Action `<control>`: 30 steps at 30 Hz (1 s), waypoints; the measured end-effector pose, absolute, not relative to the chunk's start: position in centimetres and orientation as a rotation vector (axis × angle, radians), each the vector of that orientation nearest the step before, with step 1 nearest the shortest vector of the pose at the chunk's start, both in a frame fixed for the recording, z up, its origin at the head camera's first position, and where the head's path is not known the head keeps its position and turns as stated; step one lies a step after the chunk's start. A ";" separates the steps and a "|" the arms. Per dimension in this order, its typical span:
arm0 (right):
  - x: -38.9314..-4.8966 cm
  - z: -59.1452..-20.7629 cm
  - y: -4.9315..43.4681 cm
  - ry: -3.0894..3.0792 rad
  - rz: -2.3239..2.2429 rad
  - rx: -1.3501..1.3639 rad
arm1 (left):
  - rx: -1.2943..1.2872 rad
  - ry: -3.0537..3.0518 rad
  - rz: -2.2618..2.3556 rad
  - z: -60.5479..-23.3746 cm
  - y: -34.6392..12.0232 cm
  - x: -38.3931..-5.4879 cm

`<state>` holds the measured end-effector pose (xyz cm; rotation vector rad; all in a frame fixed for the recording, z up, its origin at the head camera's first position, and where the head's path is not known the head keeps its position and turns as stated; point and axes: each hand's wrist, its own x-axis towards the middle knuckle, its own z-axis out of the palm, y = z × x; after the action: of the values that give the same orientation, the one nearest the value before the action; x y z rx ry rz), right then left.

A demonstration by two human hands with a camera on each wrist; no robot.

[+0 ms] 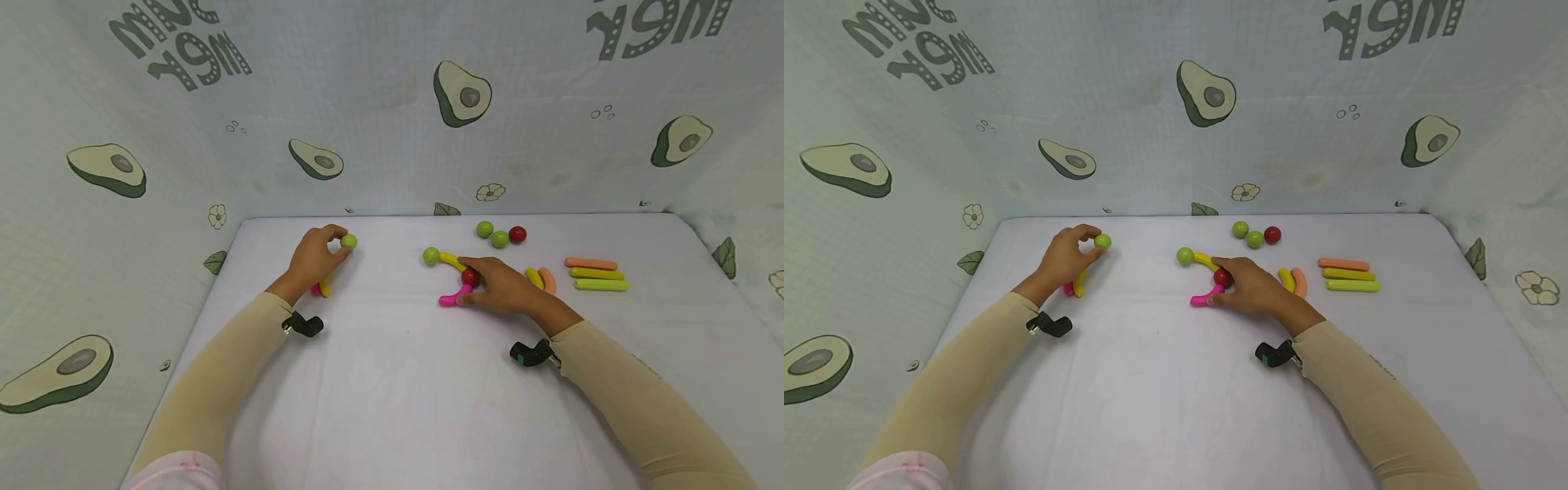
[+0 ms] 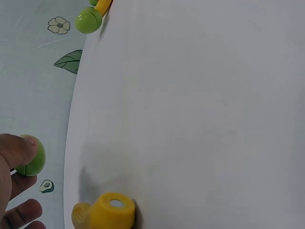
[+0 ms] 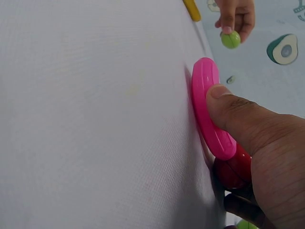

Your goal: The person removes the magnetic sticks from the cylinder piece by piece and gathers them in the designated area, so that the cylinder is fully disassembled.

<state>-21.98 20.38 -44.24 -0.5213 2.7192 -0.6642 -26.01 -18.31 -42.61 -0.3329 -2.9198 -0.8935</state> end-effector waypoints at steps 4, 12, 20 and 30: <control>-22.0 -44.2 20.4 2.722 -0.663 -0.525 | -0.308 -2.921 -0.903 -42.8 -18.8 -26.4; -22.0 -44.4 20.4 2.720 -0.666 -0.513 | -0.244 -2.950 -0.917 -42.9 -19.2 -27.1; -22.0 -44.5 20.4 2.722 -0.664 -0.511 | -0.189 -2.950 -0.971 -43.1 -19.4 -27.9; -21.9 -44.3 20.3 2.720 -0.661 -0.505 | -0.130 -2.965 -0.989 -43.4 -19.5 -28.9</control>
<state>-21.90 20.31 -44.26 -0.5052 2.7196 -0.6612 -28.86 -19.49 -43.43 -0.1295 -2.9653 -0.9892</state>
